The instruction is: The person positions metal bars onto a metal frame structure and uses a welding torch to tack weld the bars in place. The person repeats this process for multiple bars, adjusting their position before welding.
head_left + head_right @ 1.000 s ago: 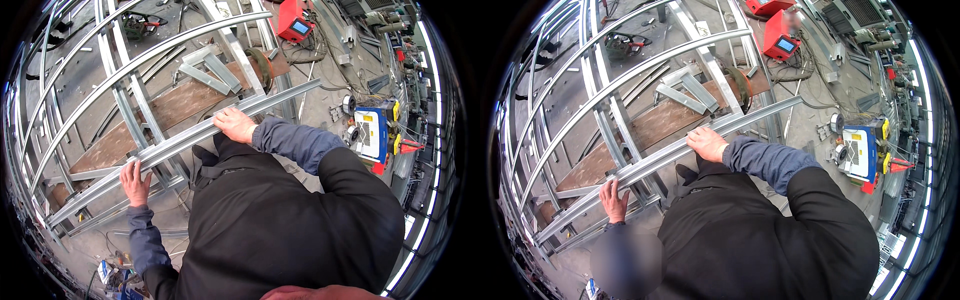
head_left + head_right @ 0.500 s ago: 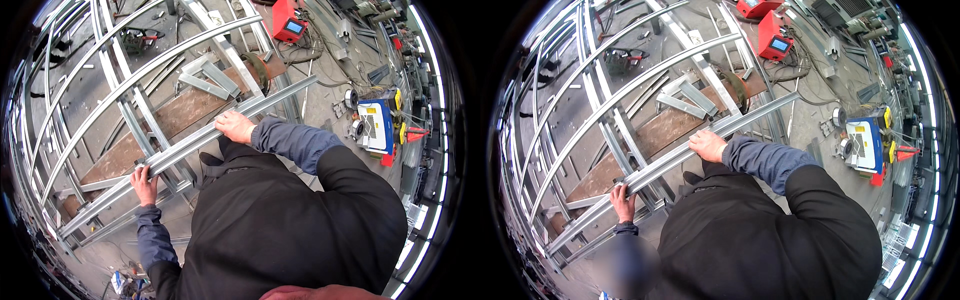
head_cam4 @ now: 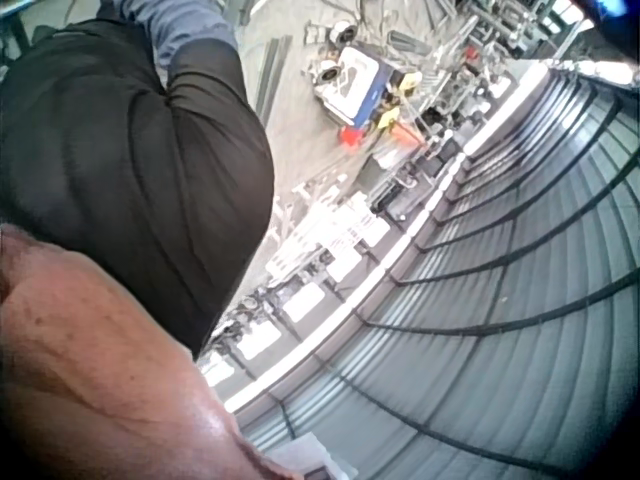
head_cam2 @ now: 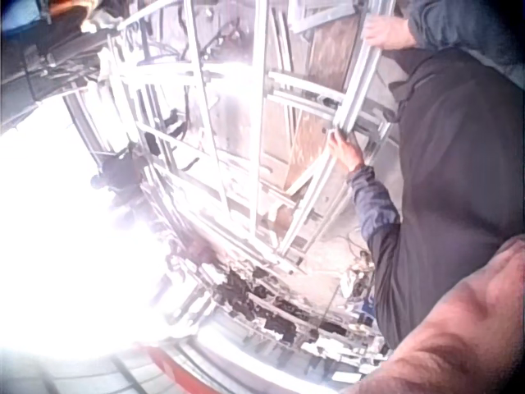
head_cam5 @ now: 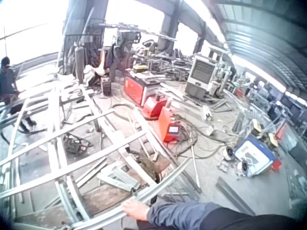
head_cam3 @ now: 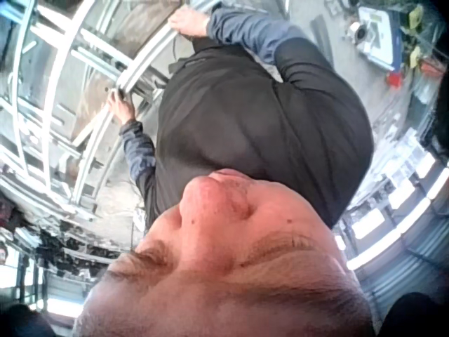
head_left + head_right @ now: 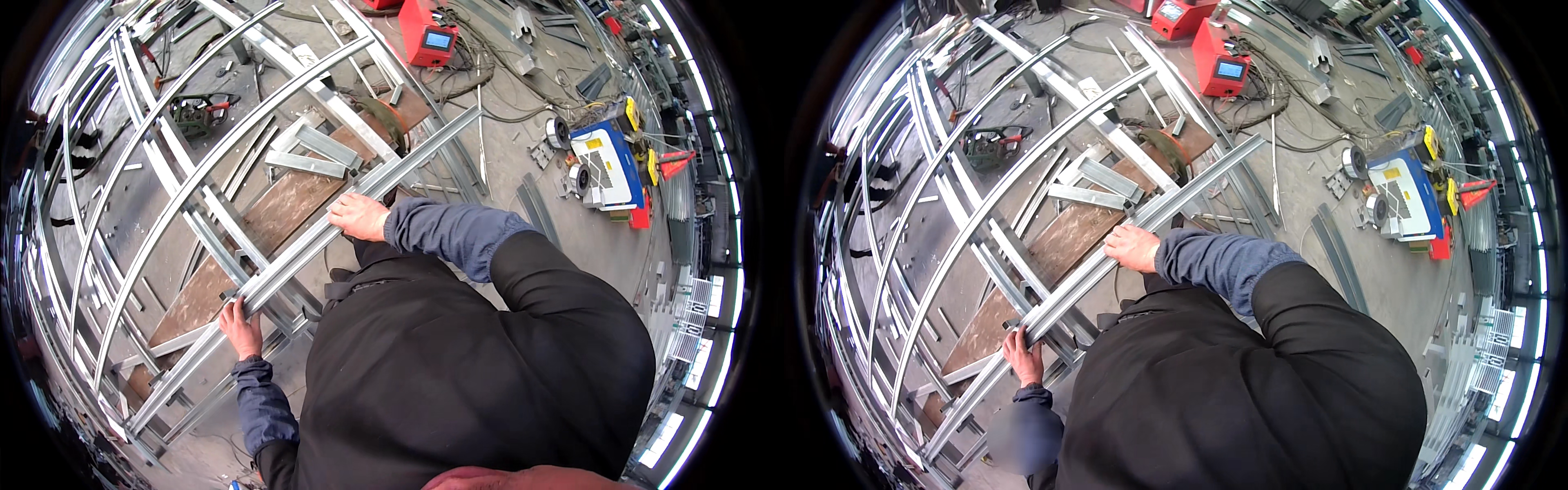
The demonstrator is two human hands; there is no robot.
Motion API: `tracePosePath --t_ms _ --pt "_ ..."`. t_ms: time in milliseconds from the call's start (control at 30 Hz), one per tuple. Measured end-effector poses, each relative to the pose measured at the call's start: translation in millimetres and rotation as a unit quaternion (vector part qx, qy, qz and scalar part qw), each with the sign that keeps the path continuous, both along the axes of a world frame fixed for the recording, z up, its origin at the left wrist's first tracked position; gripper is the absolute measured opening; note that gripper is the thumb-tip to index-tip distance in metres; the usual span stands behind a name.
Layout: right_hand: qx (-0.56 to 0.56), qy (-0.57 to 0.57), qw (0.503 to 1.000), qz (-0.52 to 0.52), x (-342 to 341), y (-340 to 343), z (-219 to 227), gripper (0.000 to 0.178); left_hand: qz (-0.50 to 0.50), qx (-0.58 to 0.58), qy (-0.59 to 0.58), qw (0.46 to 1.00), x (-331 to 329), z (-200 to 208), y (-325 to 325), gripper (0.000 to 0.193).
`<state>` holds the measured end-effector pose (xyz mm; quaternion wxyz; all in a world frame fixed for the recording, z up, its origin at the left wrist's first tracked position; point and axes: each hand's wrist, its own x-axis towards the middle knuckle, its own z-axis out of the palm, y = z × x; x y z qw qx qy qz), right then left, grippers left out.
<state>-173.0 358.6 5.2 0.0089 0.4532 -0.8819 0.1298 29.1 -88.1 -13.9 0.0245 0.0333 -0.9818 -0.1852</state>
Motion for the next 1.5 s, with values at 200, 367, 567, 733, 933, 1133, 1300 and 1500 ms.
tracePosePath --t_ms 200,367,567,733,933,1133,1300,1500 --pt "-0.001 0.000 1.000 0.018 -4.6 2.5 -3.6 0.039 -0.006 0.007 -0.006 1.000 1.6 -3.5 -4.5 0.061" --pt "-0.003 -0.002 1.000 0.020 -3.9 1.9 -0.9 0.039 0.002 0.010 0.020 1.000 3.9 -4.6 -0.5 0.062" --pt "0.017 -0.005 1.000 -0.003 -0.9 0.1 5.1 0.045 -0.013 -0.037 -0.002 0.999 3.8 -8.6 -1.9 0.063" --pt "0.033 -0.016 0.999 -0.014 -1.7 -1.3 11.3 0.048 -0.010 -0.041 -0.009 0.999 2.2 -6.9 -0.8 0.061" --pt "0.025 -0.012 0.999 -0.020 -2.3 -1.1 3.0 0.044 -0.015 -0.039 -0.018 0.999 -0.8 -1.8 0.3 0.060" --pt "-0.124 -0.100 0.987 0.018 3.2 16.6 47.4 0.043 -0.006 -0.027 -0.052 0.998 1.3 -0.4 -1.0 0.063" --pt "-0.196 -0.125 0.959 -0.161 2.0 141.1 61.2 0.028 -0.015 -0.029 -0.041 0.999 -3.3 4.2 4.5 0.059" --pt "-0.074 0.025 0.708 -0.701 -85.3 348.0 -4.5 0.059 0.020 -0.018 -0.065 0.998 -7.1 14.1 15.9 0.061"
